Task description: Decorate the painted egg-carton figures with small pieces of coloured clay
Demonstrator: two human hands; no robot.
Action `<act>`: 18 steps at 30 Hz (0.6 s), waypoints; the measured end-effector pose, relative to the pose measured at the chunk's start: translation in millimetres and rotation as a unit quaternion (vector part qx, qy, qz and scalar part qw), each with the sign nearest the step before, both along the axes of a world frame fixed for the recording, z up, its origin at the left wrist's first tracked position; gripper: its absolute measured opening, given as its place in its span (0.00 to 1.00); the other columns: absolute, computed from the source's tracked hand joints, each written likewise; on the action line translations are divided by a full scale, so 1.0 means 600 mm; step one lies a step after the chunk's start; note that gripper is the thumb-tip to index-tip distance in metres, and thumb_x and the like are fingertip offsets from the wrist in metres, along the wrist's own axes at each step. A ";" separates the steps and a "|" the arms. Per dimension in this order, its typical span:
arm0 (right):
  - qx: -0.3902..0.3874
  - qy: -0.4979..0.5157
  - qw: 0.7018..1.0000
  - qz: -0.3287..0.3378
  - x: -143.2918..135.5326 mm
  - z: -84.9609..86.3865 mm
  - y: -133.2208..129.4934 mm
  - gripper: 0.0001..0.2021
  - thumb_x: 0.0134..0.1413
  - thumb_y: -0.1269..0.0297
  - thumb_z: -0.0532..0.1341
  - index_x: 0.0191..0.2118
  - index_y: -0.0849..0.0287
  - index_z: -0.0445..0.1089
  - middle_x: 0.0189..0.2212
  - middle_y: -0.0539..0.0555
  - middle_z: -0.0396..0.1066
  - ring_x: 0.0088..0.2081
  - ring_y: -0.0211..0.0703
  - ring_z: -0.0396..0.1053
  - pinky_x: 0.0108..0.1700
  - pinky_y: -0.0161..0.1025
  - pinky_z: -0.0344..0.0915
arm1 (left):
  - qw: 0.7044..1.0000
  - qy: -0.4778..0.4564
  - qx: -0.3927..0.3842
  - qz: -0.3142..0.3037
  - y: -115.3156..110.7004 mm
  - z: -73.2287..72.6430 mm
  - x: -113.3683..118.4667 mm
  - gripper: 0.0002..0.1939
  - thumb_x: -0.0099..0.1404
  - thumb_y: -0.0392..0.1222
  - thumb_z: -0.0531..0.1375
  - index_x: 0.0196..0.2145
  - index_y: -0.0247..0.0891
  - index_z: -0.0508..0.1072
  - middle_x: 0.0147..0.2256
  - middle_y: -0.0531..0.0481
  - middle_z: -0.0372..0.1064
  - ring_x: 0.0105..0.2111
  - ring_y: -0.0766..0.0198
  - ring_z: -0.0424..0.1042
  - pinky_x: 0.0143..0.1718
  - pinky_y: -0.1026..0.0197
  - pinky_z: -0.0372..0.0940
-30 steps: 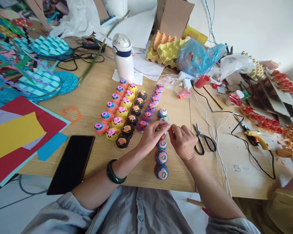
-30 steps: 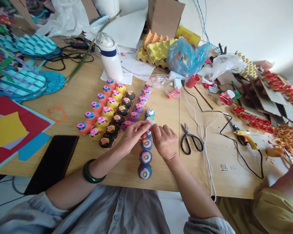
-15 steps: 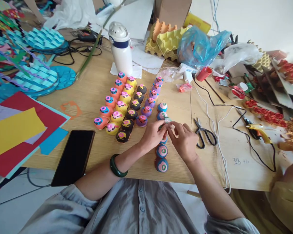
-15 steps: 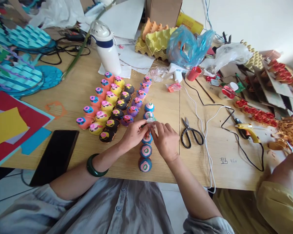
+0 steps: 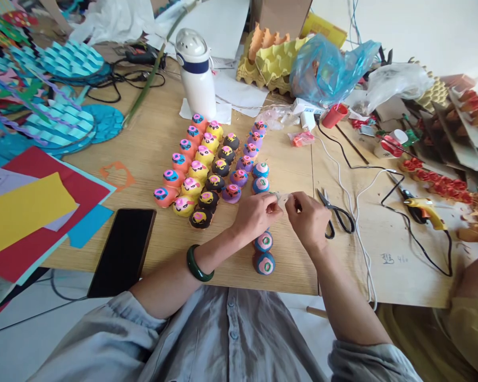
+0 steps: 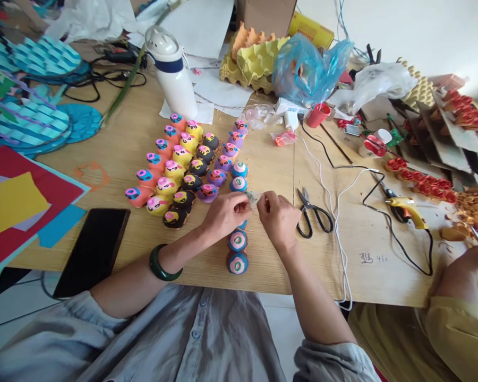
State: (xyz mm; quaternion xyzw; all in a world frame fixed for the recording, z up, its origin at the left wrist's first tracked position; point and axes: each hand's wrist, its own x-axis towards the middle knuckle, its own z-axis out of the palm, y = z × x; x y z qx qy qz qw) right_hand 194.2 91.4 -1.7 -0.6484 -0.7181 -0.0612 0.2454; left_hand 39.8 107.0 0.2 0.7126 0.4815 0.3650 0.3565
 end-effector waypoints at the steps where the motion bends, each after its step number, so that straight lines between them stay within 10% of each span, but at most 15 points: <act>1: -0.004 0.005 1.000 -0.021 0.000 -0.002 0.004 0.12 0.60 0.67 0.56 0.27 0.57 0.72 0.19 0.51 0.71 0.23 0.39 0.68 0.27 0.36 0.50 | 1.000 0.014 0.002 0.010 -0.002 0.000 0.003 0.12 0.58 0.28 0.60 0.21 0.39 0.65 0.23 0.53 0.65 0.25 0.66 0.61 0.30 0.63 0.54; 11: -0.075 0.150 0.985 0.045 0.001 0.004 0.001 0.12 0.65 0.58 0.57 0.32 0.57 0.72 0.22 0.50 0.73 0.23 0.39 0.68 0.29 0.35 0.59 | 0.994 -0.075 -0.040 0.063 0.010 0.016 -0.016 0.10 0.61 0.33 0.61 0.22 0.38 0.69 0.22 0.54 0.63 0.25 0.67 0.59 0.30 0.62 0.53; 15: -0.041 0.088 0.995 0.025 -0.007 0.015 -0.003 0.10 0.64 0.63 0.56 0.32 0.57 0.71 0.23 0.52 0.73 0.24 0.40 0.68 0.30 0.36 0.56 | 0.909 -0.361 -0.209 0.000 0.003 0.039 -0.021 0.12 0.63 0.33 0.53 0.38 0.35 0.76 0.32 0.49 0.71 0.28 0.67 0.67 0.31 0.63 0.64; 18: -0.049 0.085 0.995 0.030 -0.021 0.023 -0.002 0.10 0.63 0.64 0.56 0.31 0.56 0.70 0.22 0.51 0.73 0.23 0.39 0.66 0.29 0.36 0.55 | 0.885 -0.423 -0.191 -0.025 -0.015 0.052 -0.018 0.16 0.67 0.36 0.53 0.48 0.34 0.75 0.44 0.41 0.75 0.42 0.60 0.76 0.46 0.57 0.71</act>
